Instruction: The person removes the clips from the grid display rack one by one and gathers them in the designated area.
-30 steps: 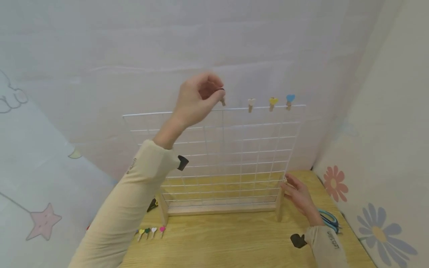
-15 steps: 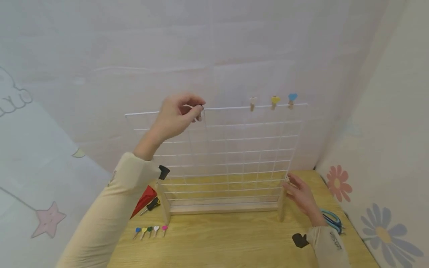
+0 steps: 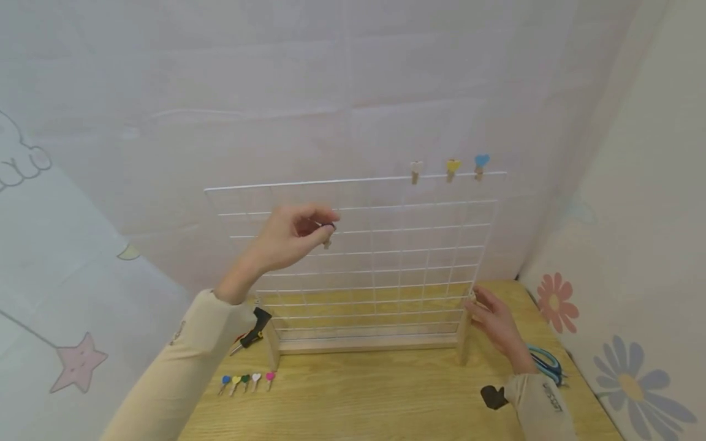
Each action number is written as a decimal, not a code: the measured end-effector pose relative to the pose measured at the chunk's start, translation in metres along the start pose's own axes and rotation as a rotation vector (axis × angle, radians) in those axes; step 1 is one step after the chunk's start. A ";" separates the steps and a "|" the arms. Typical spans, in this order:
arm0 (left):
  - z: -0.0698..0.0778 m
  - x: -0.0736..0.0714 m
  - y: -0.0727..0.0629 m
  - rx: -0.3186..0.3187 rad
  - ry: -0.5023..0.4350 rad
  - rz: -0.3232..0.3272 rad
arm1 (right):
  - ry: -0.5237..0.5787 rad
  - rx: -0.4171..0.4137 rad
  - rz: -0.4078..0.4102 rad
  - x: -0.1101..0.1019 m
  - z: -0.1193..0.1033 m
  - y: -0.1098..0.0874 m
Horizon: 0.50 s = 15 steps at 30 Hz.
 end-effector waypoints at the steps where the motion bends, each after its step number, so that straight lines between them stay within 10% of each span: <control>1: -0.003 0.001 -0.003 -0.013 -0.005 -0.004 | -0.001 0.000 -0.003 0.000 0.000 0.000; 15: -0.055 0.015 -0.051 -0.146 0.007 -0.069 | 0.042 -0.001 -0.004 0.002 0.000 -0.001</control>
Point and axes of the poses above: each hand's wrist, its own y-axis towards the middle knuckle, its own x-axis out of the palm, z = x × y, the point moved 1 cm from there along y, towards the middle knuckle, and after that the axes turned 4 degrees about -z, right-handed, at the moved point
